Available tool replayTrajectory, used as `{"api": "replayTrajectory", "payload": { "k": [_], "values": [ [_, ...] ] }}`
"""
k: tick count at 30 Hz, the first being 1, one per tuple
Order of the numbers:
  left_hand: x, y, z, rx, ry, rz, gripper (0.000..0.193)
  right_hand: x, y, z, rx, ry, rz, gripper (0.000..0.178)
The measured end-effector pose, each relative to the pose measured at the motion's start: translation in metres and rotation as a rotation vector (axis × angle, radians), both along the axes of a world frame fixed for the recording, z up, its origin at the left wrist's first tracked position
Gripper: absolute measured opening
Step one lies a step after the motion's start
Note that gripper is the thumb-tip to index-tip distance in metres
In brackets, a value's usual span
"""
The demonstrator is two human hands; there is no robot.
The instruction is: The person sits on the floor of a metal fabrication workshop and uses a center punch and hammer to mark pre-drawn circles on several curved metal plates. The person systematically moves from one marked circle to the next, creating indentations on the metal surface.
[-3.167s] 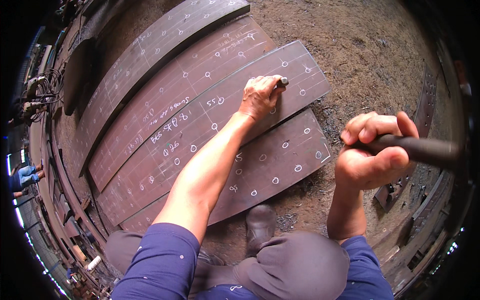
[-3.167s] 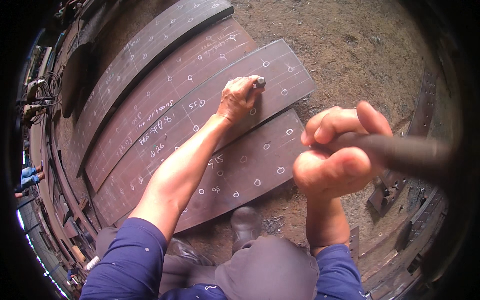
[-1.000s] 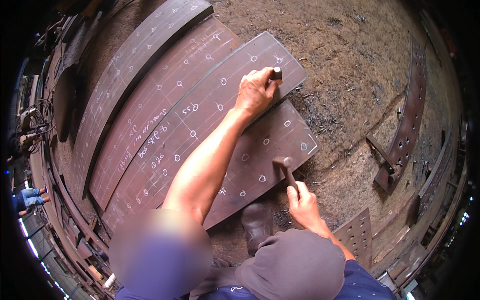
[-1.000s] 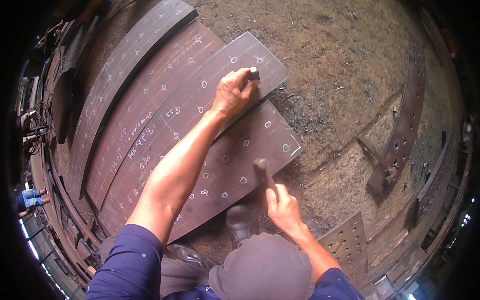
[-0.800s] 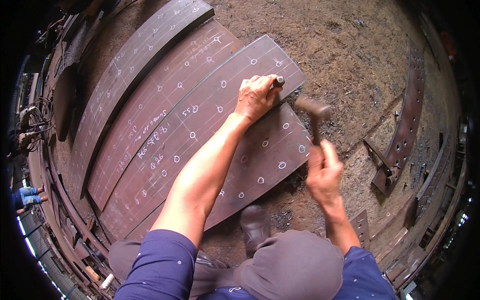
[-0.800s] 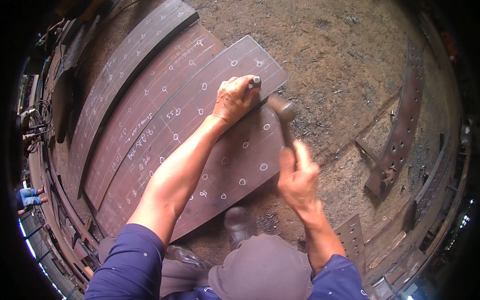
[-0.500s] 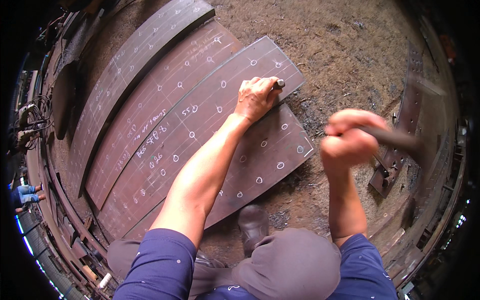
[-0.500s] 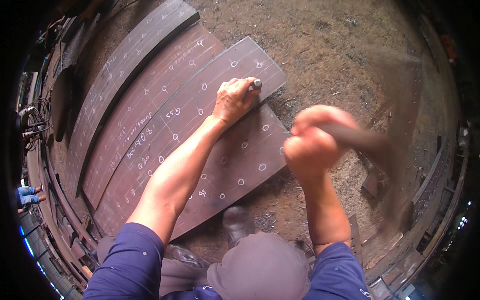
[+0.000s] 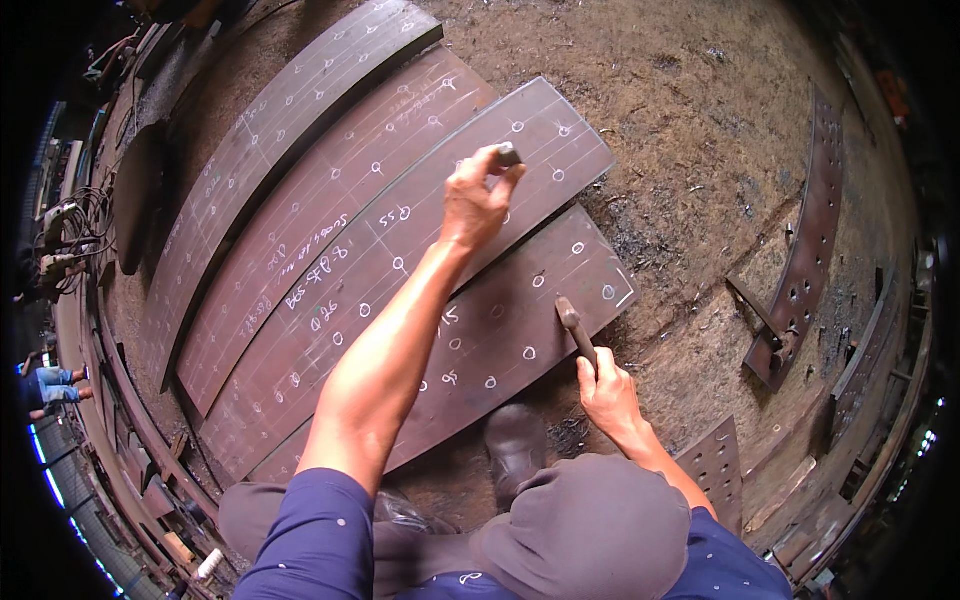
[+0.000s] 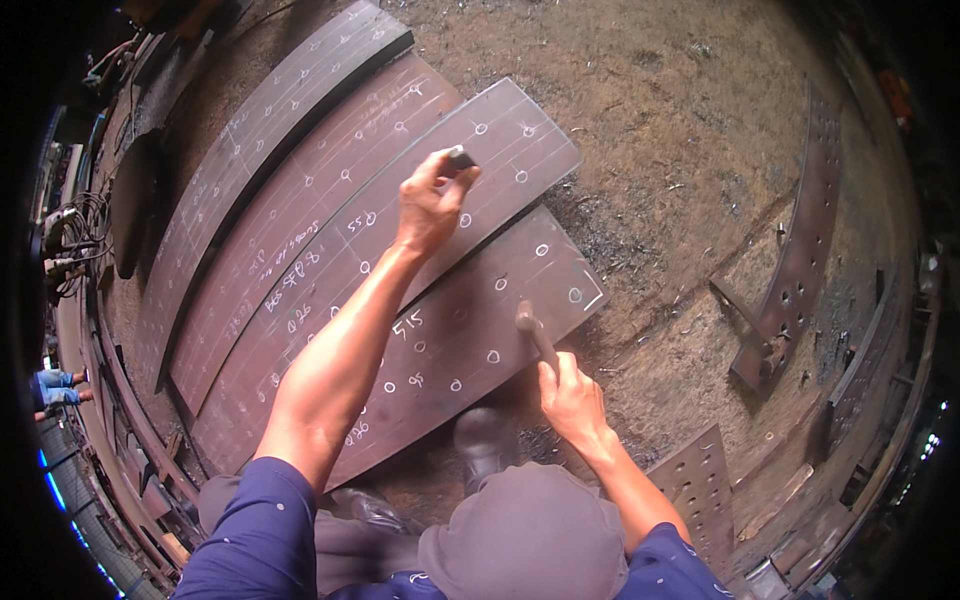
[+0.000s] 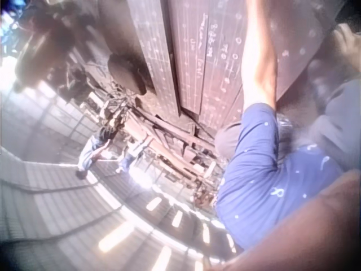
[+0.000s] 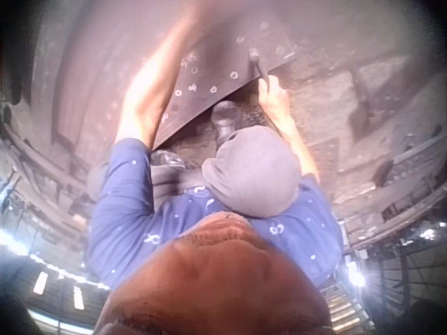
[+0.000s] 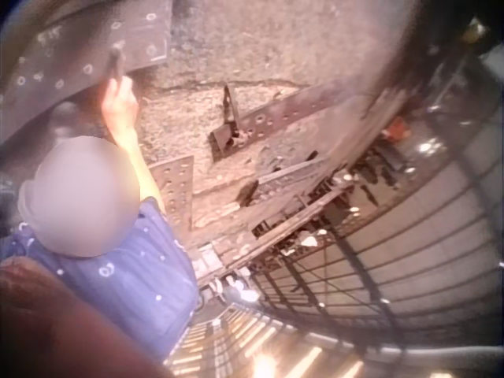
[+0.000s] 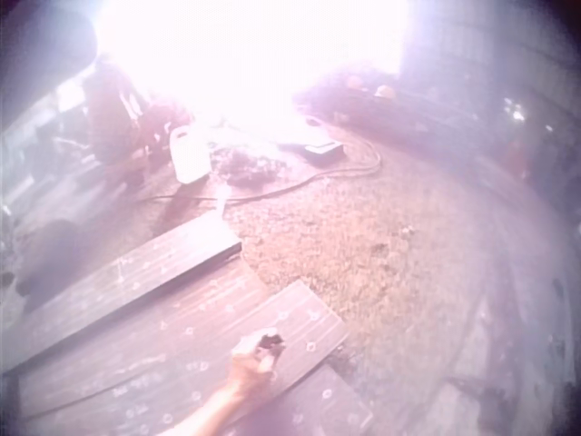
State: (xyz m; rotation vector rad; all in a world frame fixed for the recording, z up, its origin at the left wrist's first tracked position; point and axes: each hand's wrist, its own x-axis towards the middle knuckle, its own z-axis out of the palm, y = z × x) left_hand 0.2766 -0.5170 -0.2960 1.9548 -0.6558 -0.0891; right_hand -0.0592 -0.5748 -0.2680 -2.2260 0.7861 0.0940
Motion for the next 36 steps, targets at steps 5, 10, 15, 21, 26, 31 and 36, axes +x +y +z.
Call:
{"api": "replayTrajectory", "payload": {
  "k": [5, 10, 15, 21, 26, 31, 36],
  "values": [
    [-0.005, 0.051, 0.007, 0.117, 0.197, -0.022, 0.028, -0.019, 0.008, -0.005, 0.040, 0.035, -0.019, 0.024],
    [-0.016, 0.057, 0.010, 0.158, 0.275, -0.080, 0.026, -0.015, 0.015, -0.002, 0.053, 0.063, -0.030, 0.025],
    [-0.020, 0.046, 0.008, 0.172, 0.318, -0.084, 0.031, -0.013, 0.018, -0.001, 0.058, 0.089, -0.057, 0.024],
    [-0.021, 0.044, 0.000, 0.202, 0.277, -0.059, 0.031, -0.014, 0.018, -0.002, 0.071, 0.088, -0.066, 0.023],
    [-0.021, 0.044, -0.001, 0.210, 0.252, -0.052, 0.032, -0.014, 0.019, -0.002, 0.065, 0.087, -0.072, 0.023],
    [-0.020, 0.045, -0.004, 0.187, 0.246, -0.048, 0.032, -0.014, 0.018, -0.003, 0.077, 0.108, -0.071, 0.023],
    [-0.020, 0.045, -0.004, 0.199, 0.233, -0.049, 0.032, -0.013, 0.018, -0.002, 0.055, 0.104, -0.062, 0.023]
  ]
}}
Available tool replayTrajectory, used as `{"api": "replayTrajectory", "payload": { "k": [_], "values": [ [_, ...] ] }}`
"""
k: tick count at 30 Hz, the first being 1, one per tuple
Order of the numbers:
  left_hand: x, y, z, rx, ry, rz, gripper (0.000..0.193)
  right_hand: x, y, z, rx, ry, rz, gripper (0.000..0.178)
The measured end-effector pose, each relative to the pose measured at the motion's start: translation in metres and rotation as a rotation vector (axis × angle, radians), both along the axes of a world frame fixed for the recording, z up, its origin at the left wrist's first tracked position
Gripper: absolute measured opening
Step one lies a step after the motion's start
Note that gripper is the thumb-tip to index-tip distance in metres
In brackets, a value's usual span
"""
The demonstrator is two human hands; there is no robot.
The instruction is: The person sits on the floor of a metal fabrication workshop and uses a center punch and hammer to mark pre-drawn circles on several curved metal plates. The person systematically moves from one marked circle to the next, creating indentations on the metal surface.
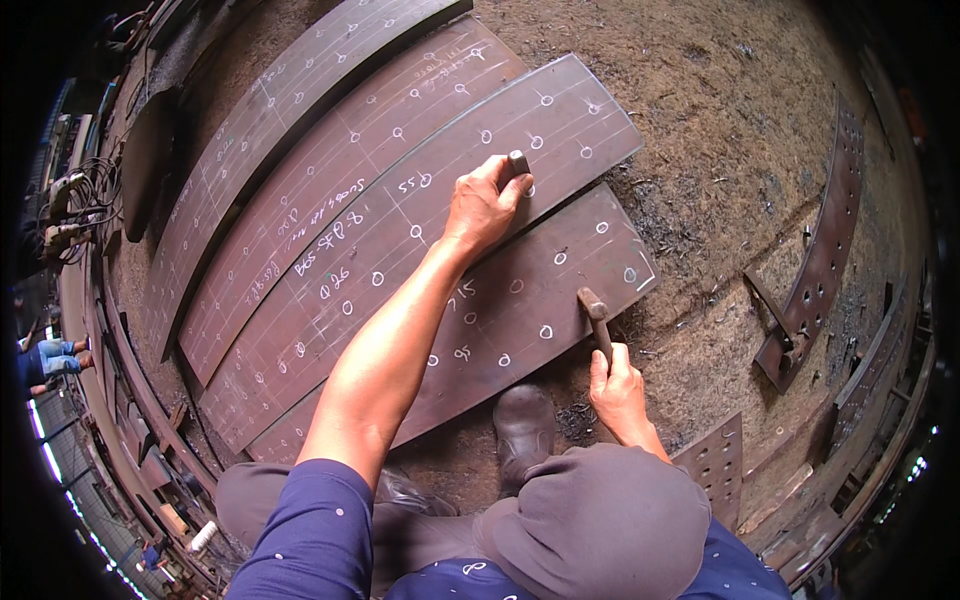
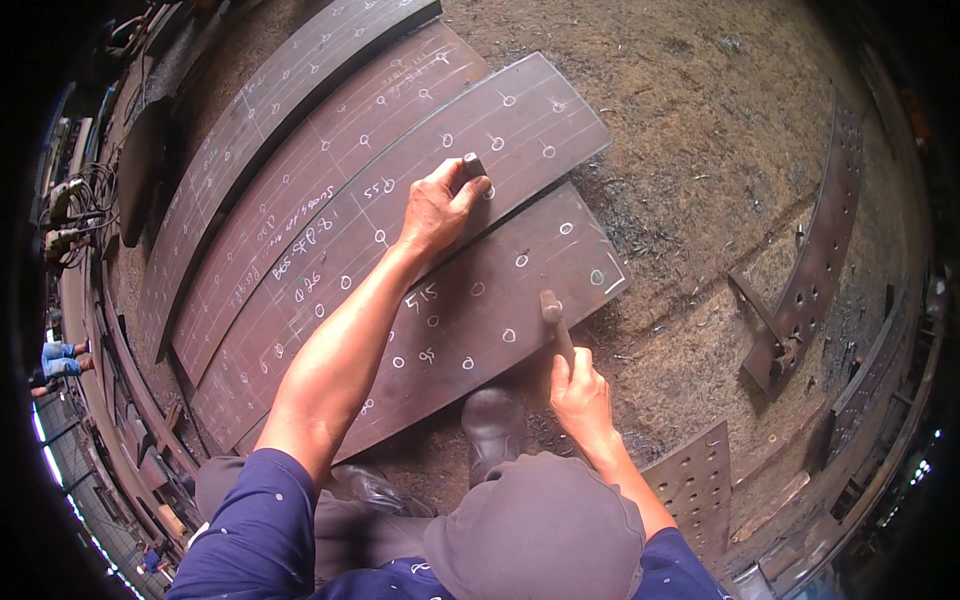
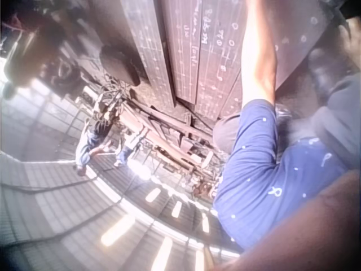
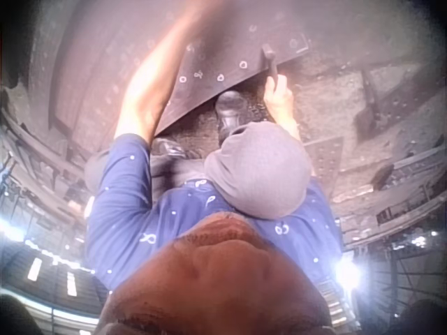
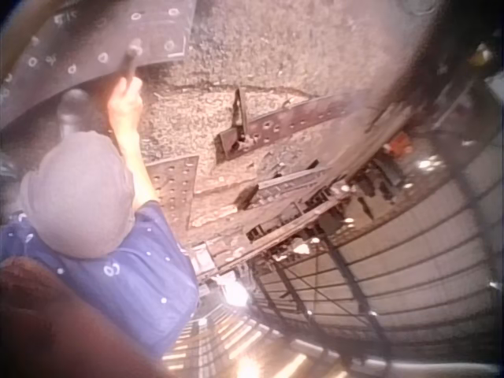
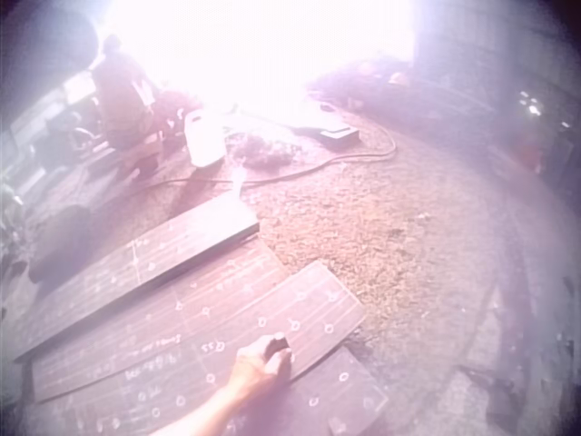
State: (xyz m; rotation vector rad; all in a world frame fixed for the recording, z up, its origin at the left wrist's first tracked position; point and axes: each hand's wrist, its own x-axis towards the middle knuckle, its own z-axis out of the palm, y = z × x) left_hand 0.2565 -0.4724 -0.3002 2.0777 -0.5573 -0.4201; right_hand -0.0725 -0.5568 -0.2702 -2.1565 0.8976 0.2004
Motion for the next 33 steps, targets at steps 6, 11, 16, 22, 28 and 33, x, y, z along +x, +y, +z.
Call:
{"api": "replayTrajectory", "payload": {
  "k": [6, 11, 16, 22, 28, 33],
  "values": [
    [-0.001, 0.000, 0.001, -0.029, -0.018, 0.002, 0.031, -0.003, 0.002, -0.005, -0.043, -0.093, -0.012, 0.020],
    [-0.004, -0.001, 0.000, -0.050, -0.041, 0.013, 0.028, -0.005, 0.001, -0.007, -0.046, -0.082, -0.015, 0.020],
    [-0.006, 0.003, -0.010, -0.008, -0.188, -0.007, 0.030, 0.003, -0.001, 0.000, -0.061, -0.144, -0.013, 0.022],
    [-0.014, 0.008, -0.023, -0.095, -0.458, -0.088, 0.030, 0.077, -0.014, 0.061, -0.007, -0.408, 0.006, 0.025],
    [-0.016, 0.007, -0.028, -0.114, -0.574, -0.146, 0.033, 0.138, -0.031, 0.138, 0.071, -1.342, 0.108, 0.051],
    [-0.016, 0.011, -0.032, -0.119, -0.579, -0.144, 0.033, 0.152, -0.033, 0.072, -0.197, -0.976, 0.168, 0.027]
  ]
}}
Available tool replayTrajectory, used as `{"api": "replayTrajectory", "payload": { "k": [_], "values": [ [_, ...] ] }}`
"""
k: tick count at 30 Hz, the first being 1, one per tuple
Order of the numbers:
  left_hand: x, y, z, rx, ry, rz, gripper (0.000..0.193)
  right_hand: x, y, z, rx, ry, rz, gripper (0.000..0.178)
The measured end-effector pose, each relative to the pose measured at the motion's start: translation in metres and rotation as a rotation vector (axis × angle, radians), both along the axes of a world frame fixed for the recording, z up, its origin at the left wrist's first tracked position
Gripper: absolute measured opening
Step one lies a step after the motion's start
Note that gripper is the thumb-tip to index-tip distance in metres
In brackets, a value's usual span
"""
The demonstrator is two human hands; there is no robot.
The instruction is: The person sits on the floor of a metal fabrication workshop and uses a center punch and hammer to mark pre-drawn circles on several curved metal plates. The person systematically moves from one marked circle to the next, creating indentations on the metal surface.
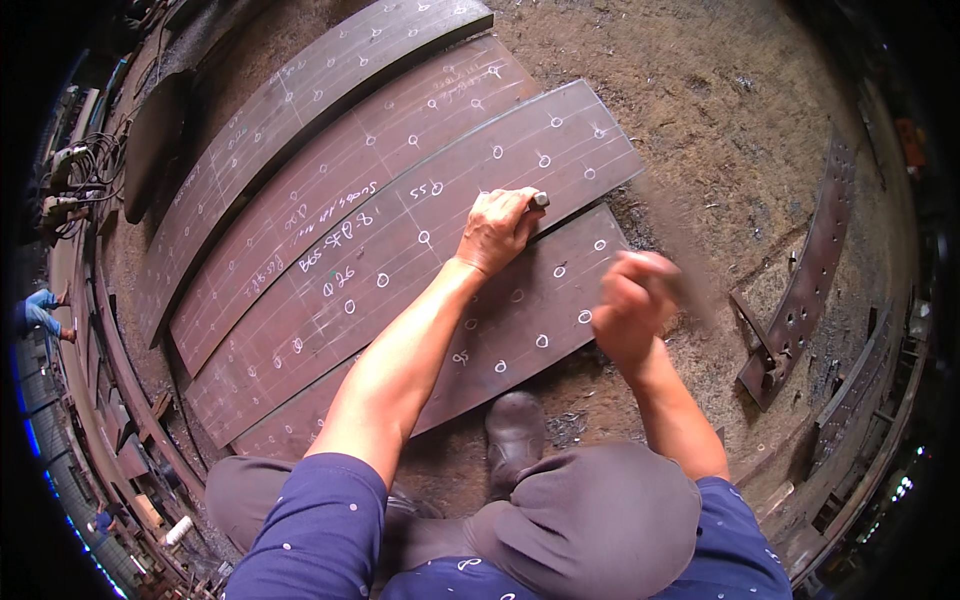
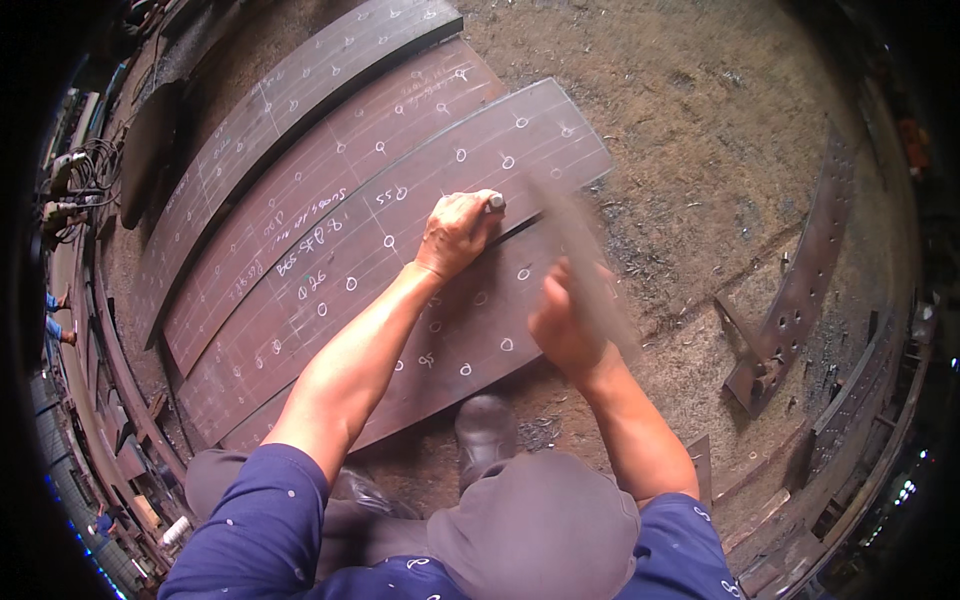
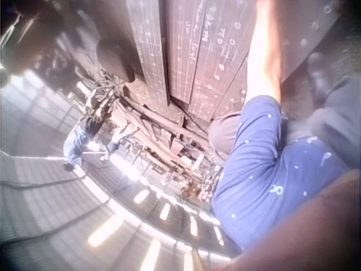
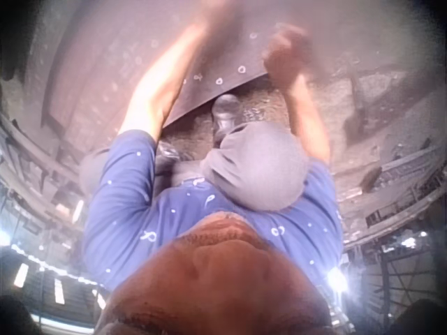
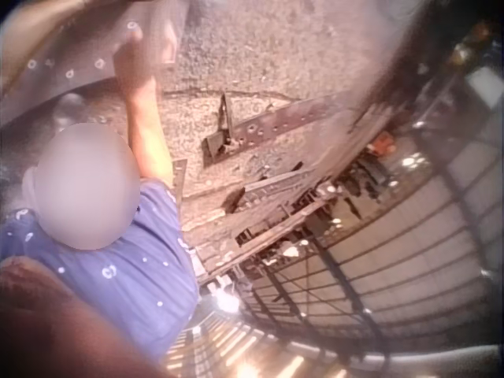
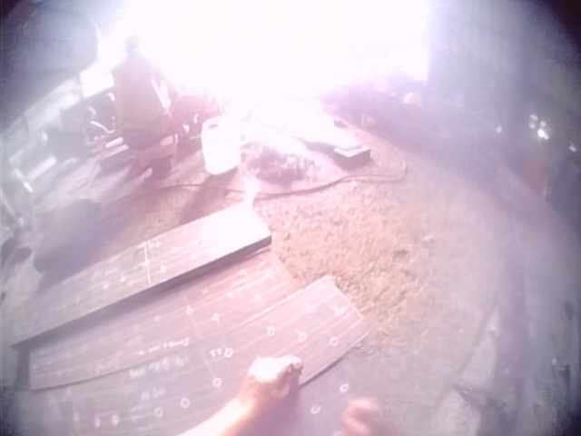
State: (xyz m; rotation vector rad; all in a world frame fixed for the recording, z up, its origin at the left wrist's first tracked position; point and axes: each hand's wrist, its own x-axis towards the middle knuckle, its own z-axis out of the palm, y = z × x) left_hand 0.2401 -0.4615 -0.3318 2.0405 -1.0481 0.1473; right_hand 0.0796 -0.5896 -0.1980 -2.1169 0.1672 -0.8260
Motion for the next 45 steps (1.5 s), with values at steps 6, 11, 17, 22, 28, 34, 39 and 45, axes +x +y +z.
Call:
{"api": "replayTrajectory", "payload": {
  "k": [6, 11, 17, 22, 28, 34, 39, 45],
  "values": [
    [0.005, -0.004, -0.001, -0.037, 0.079, 0.019, 0.032, -0.077, 0.031, -0.059, 0.035, 0.710, 0.021, 0.028],
    [-0.008, 0.019, 0.019, -0.170, 0.282, 0.178, 0.030, -0.141, 0.051, -0.072, 0.020, 0.908, 0.023, 0.028],
    [-0.013, 0.088, 0.041, -0.112, 0.546, 0.425, 0.029, -0.148, 0.064, -0.078, 0.117, 0.943, -0.011, 0.026],
    [-0.019, 0.105, 0.044, -0.052, 0.666, 0.372, 0.023, -0.148, 0.070, -0.077, 0.164, 0.887, -0.069, 0.022],
    [-0.019, 0.097, 0.042, -0.018, 0.680, 0.331, 0.028, -0.147, 0.074, -0.080, 0.147, 0.903, -0.074, 0.022],
    [-0.017, 0.089, 0.040, 0.015, 0.695, 0.350, 0.030, -0.143, 0.074, -0.073, 0.150, 0.955, -0.064, 0.023],
    [-0.017, 0.090, 0.039, 0.039, 0.670, 0.349, 0.032, -0.144, 0.073, -0.073, 0.151, 0.956, -0.064, 0.025],
    [-0.019, 0.089, 0.037, 0.032, 0.636, 0.367, 0.033, -0.144, 0.072, -0.073, 0.161, 0.987, -0.059, 0.025]
  ]
}}
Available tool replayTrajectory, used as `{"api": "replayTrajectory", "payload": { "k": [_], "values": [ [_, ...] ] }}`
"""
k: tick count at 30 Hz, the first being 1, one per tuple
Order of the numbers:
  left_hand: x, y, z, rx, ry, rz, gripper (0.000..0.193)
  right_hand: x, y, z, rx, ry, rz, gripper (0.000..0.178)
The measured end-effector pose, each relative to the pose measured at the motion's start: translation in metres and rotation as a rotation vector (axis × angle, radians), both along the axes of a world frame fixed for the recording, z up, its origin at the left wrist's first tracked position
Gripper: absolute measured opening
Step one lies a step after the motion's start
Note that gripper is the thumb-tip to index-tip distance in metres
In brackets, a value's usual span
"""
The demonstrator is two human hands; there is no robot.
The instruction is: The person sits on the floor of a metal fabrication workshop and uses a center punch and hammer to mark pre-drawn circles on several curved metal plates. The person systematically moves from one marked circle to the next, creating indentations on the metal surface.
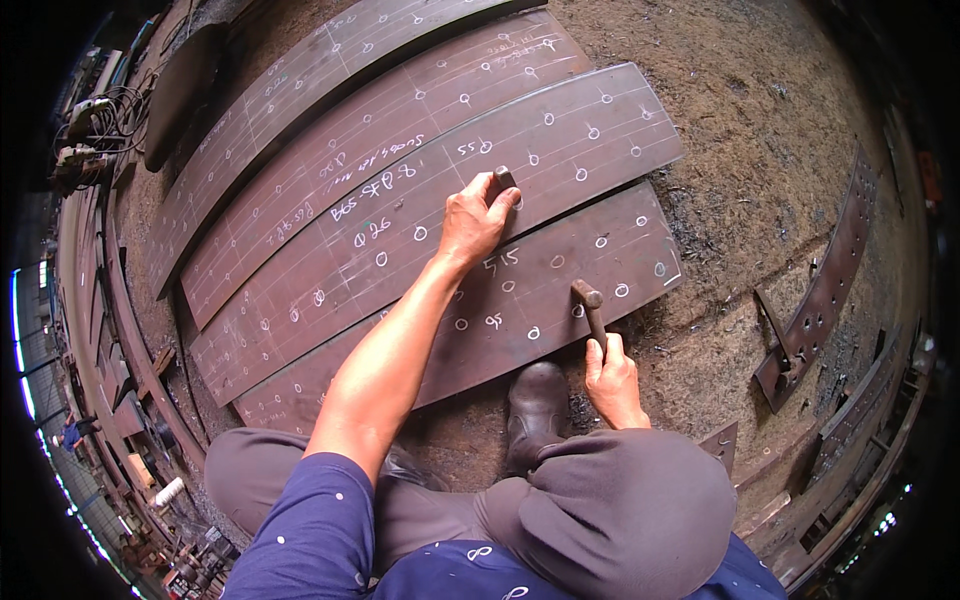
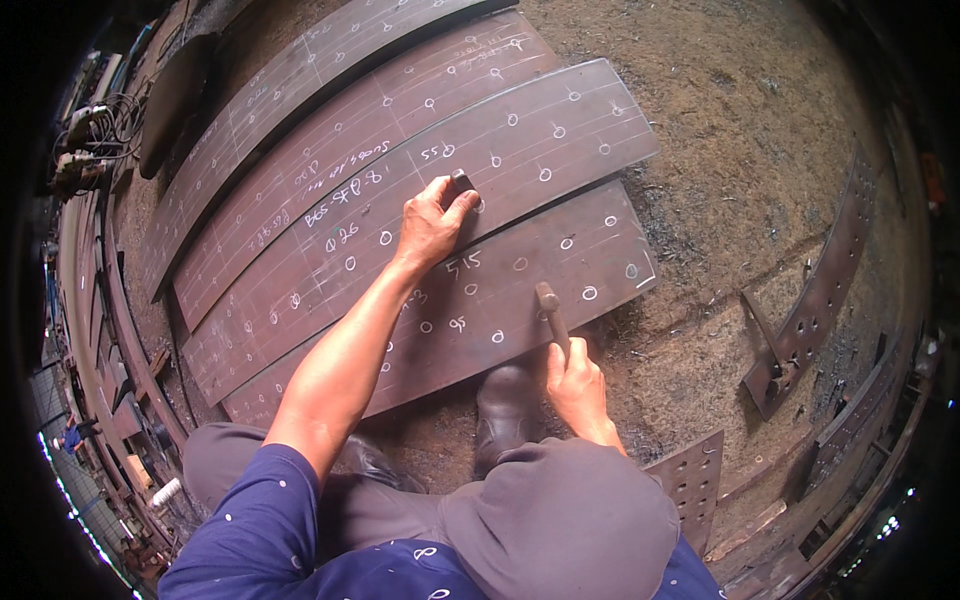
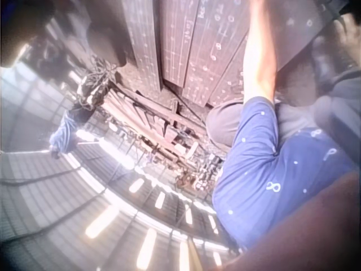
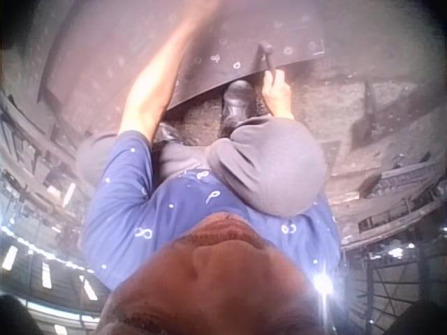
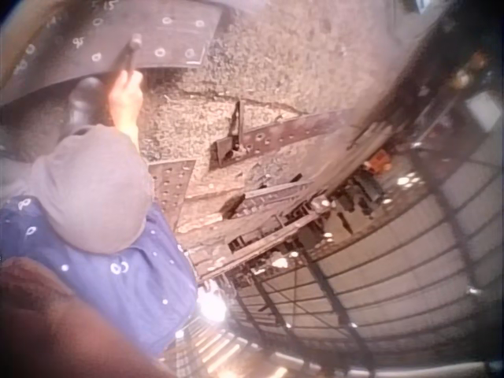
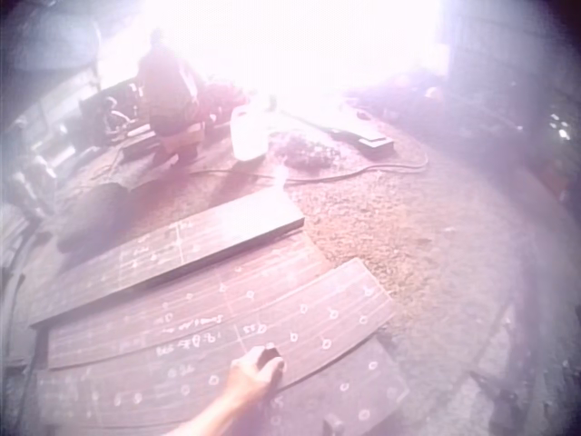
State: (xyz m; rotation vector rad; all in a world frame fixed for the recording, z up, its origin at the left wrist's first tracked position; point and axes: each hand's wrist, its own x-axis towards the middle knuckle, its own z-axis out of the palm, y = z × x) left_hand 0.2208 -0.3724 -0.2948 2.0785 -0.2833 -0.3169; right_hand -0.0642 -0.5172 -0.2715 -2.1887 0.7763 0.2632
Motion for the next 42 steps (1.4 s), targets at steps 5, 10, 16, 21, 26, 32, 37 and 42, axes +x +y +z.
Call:
{"api": "replayTrajectory", "payload": {
  "k": [5, 10, 16, 21, 26, 32, 37, 42],
  "values": [
    [0.000, -0.001, -0.003, 0.000, -0.020, -0.005, 0.032, 0.001, 0.000, 0.001, 0.002, 0.008, 0.000, 0.025],
    [-0.002, 0.000, -0.004, 0.002, -0.053, -0.002, 0.031, 0.002, 0.000, 0.002, 0.001, 0.006, 0.001, 0.025],
    [-0.003, -0.002, -0.009, -0.006, -0.086, 0.005, 0.031, 0.000, 0.000, 0.002, -0.004, 0.021, 0.003, 0.025],
    [-0.005, -0.001, -0.017, 0.027, -0.212, -0.007, 0.029, 0.003, 0.001, 0.006, -0.006, 0.016, -0.009, 0.027],
    [-0.013, 0.006, -0.031, 0.080, -0.468, -0.107, 0.030, 0.042, 0.001, 0.042, 0.065, -0.123, -0.016, 0.026],
    [-0.017, 0.006, -0.037, 0.011, -0.614, -0.155, 0.031, 0.116, -0.014, 0.119, 0.055, -0.830, 0.139, 0.038],
    [-0.018, 0.011, -0.038, 0.028, -0.606, -0.146, 0.031, 0.168, 0.005, 0.127, 0.381, -1.624, 0.119, 0.037],
    [-0.014, 0.006, -0.038, 0.026, -0.620, -0.126, 0.030, 0.122, -0.014, 0.025, -0.121, -0.286, 0.364, 0.028]
  ]
}}
